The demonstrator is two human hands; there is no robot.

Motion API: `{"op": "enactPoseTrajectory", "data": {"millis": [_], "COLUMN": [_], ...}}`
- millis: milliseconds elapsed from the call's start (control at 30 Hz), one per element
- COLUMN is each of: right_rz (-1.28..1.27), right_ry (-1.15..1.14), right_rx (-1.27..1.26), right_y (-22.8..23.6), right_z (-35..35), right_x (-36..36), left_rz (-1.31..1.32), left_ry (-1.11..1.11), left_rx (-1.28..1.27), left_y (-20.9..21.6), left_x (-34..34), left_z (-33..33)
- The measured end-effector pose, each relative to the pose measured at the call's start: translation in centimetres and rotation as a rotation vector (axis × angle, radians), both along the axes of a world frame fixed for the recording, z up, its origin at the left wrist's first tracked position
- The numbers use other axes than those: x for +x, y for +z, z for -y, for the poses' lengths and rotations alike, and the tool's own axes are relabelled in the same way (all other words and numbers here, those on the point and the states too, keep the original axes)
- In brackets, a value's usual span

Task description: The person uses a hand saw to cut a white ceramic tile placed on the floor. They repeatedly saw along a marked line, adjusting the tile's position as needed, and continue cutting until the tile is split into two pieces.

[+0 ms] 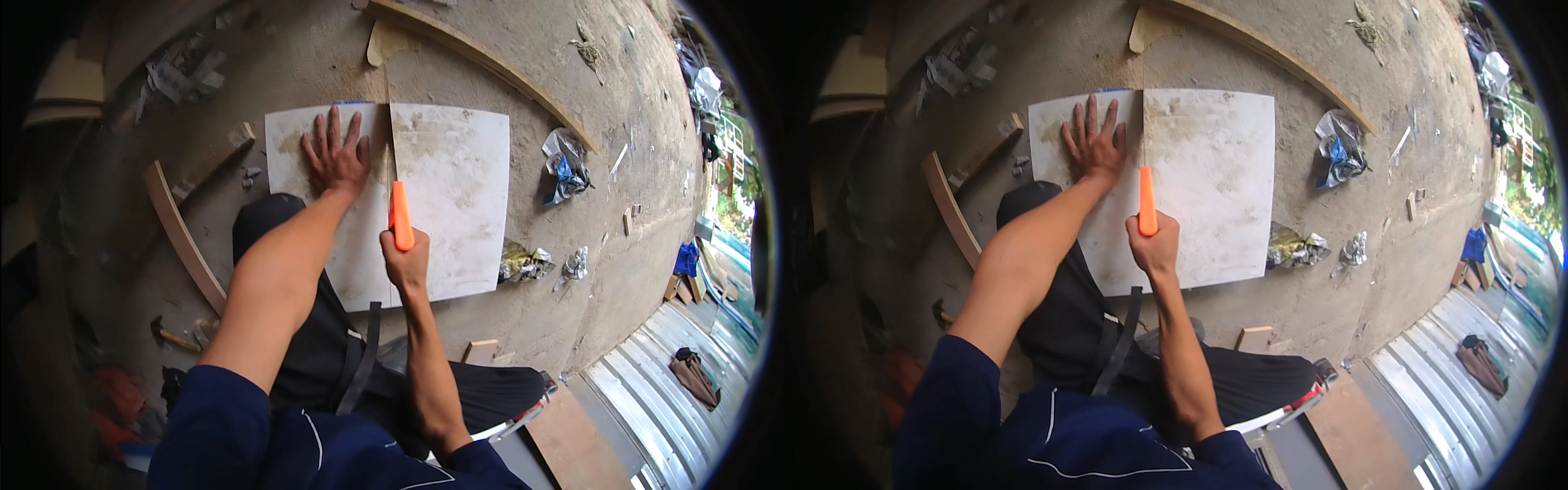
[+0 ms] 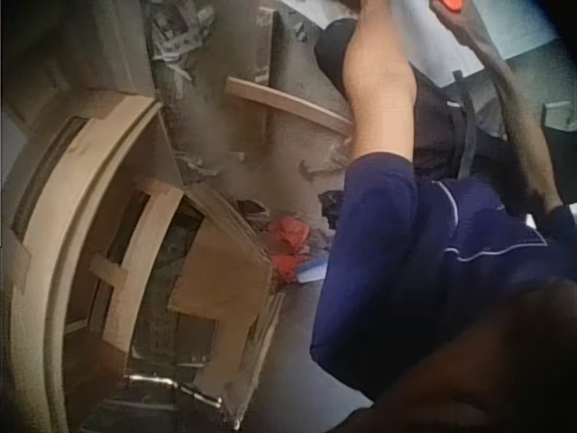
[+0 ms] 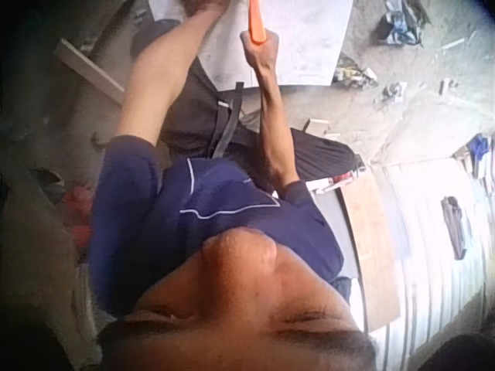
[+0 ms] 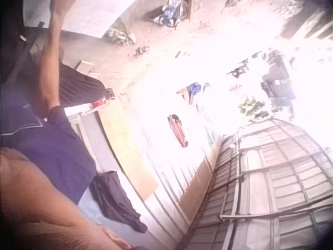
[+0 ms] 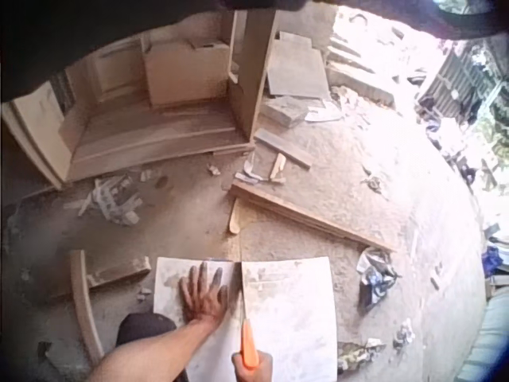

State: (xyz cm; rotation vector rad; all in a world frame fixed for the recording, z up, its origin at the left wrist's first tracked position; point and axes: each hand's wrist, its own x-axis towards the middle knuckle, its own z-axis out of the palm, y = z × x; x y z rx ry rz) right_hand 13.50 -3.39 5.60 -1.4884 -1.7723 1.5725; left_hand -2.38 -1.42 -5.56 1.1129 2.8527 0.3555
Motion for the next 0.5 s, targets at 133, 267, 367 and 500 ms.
{"op": "enactPoseTrajectory", "data": {"millis": [133,267,367,500], "right_rz": [-0.003,0.017,0.015,0.023], "right_ry": [0.060,0.067,0.029,-0.007], "right_rx": [0.000,-0.059,-0.043,-0.054], "right_y": [4.0,3.6,-0.4,0.0], "right_z": [6.1,7.0,1.4,1.1], "right_x": [3.9,5.9,0.2,0.5], "left_rz": [-0.032,-0.021,-0.007,-0.019], "left_ry": [0.011,0.007,-0.003,-0.002], "left_rx": [0.005,0.007,0.012,0.027], "left_y": [0.1,0.1,-0.3,0.0], "left_x": [-1.7,-0.9,-0.5,-0.6], "left_z": [0.6,0.7,0.0,0.1]}}
